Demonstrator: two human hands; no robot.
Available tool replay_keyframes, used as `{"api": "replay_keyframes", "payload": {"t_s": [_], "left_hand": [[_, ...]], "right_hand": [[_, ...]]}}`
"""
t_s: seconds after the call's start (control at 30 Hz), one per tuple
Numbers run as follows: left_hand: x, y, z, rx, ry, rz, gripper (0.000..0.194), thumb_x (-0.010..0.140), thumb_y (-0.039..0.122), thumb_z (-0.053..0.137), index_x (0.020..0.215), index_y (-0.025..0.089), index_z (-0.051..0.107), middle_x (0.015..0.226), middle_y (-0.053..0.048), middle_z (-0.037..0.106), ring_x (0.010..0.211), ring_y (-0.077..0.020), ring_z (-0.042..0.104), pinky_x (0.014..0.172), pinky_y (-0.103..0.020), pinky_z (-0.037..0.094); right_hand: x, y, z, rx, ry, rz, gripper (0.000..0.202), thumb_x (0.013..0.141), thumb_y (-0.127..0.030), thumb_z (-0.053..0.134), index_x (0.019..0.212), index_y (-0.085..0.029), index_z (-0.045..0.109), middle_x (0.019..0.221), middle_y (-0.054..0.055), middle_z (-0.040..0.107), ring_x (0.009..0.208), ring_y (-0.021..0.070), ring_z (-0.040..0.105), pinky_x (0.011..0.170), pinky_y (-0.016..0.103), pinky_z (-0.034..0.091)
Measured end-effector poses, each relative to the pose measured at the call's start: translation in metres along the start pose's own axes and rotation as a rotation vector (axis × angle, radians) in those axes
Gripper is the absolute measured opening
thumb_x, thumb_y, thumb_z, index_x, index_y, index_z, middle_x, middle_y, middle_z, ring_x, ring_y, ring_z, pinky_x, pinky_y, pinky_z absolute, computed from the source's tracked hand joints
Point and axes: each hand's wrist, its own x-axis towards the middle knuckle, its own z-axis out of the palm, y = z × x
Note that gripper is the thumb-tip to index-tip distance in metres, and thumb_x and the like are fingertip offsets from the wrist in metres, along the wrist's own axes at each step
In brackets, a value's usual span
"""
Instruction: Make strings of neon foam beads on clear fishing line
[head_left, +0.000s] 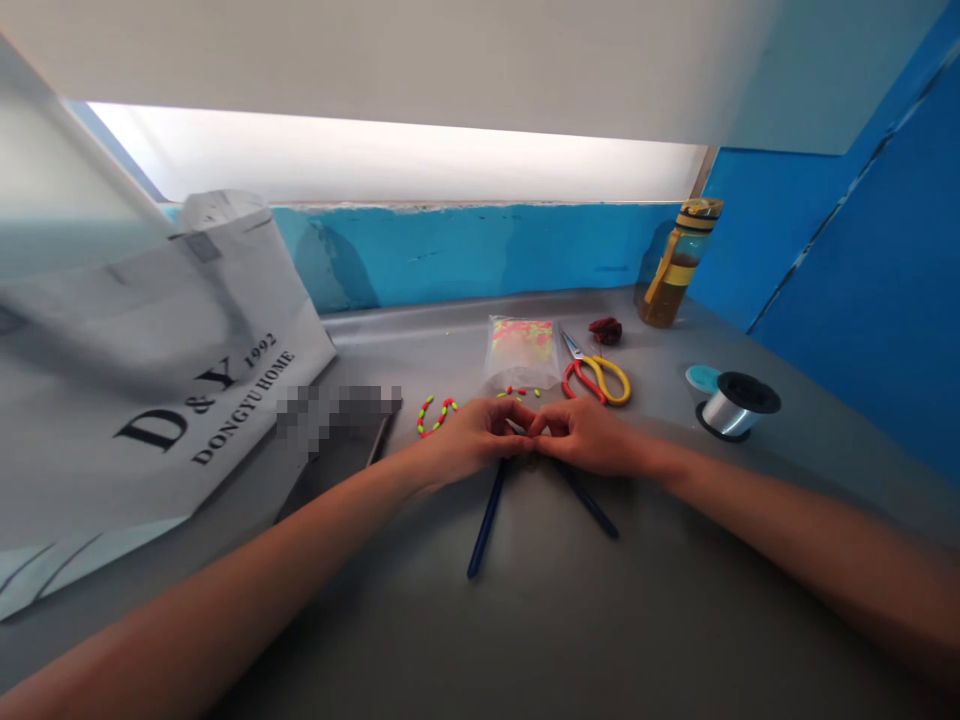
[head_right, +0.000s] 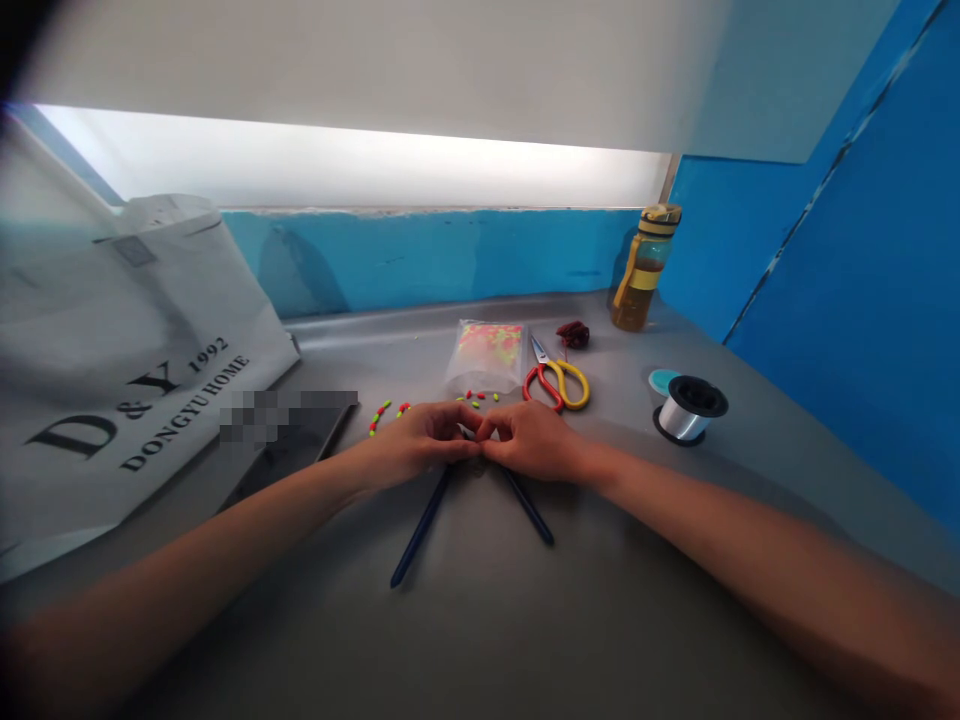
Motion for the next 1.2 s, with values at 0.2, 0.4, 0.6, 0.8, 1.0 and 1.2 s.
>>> {"api": "replay_keyframes", "payload": {"t_s": [0.2,0.4,0.6,0.8,1.0,1.2], "left_hand": [[-0.002,0.006,0.003,0.024,0.041,-0.013,0.031,0.072,0.036,0.078,0.096,0.019,0.07,0.089,-0.004,0.071,0.071,-0.0152,0.06,0.061,-0.025,0.041],[-0.007,0.017,0.003,-0.031,0.158,-0.06,0.032,0.078,0.037,0.075,0.103,0.018,0.072,0.089,-0.006,0.07,0.067,-0.0127,0.056,0.056,-0.024,0.038],[-0.006,0.015,0.002,-0.218,0.226,-0.089,0.03,0.071,0.029,0.083,0.097,0.018,0.074,0.093,-0.006,0.07,0.075,-0.0129,0.06,0.063,-0.024,0.043],[-0.007,0.021,0.002,-0.248,0.374,-0.083,0.031,0.07,0.03,0.084,0.097,0.02,0.077,0.105,-0.009,0.072,0.081,-0.0146,0.061,0.066,-0.026,0.045],[-0.005,0.019,0.0,-0.362,0.423,-0.027,0.029,0.068,0.03,0.086,0.092,0.018,0.075,0.105,-0.009,0.073,0.08,-0.0133,0.06,0.063,-0.023,0.045],[-0.004,0.016,0.003,-0.378,0.421,-0.023,0.027,0.069,0.031,0.085,0.09,0.018,0.074,0.098,-0.009,0.074,0.075,-0.0113,0.059,0.059,-0.02,0.042]], "right_hand": [[0.0,0.006,0.001,0.086,0.014,-0.003,0.015,0.085,-0.029,0.065,0.084,-0.016,0.074,0.06,-0.004,0.053,0.056,0.0082,0.042,0.053,0.022,0.027],[0.001,0.011,0.001,0.152,0.141,-0.018,0.024,0.087,-0.038,0.065,0.092,-0.017,0.075,0.054,-0.006,0.045,0.051,0.009,0.038,0.049,0.024,0.026],[-0.002,0.009,0.004,0.136,0.228,-0.082,0.025,0.089,-0.034,0.063,0.103,-0.017,0.074,0.054,-0.006,0.048,0.05,0.0088,0.04,0.05,0.024,0.028],[-0.002,0.006,0.001,0.151,0.234,-0.06,0.025,0.092,-0.036,0.058,0.1,-0.016,0.071,0.07,0.0,0.063,0.059,0.0107,0.05,0.054,0.024,0.036],[-0.001,-0.001,-0.002,0.103,0.176,-0.027,0.021,0.09,-0.026,0.058,0.075,-0.015,0.068,0.068,0.001,0.066,0.065,0.0123,0.057,0.063,0.025,0.041],[-0.005,-0.004,0.001,0.083,0.076,-0.049,0.021,0.089,-0.022,0.057,0.073,-0.016,0.068,0.067,0.0,0.067,0.062,0.0118,0.057,0.06,0.025,0.04]]}}
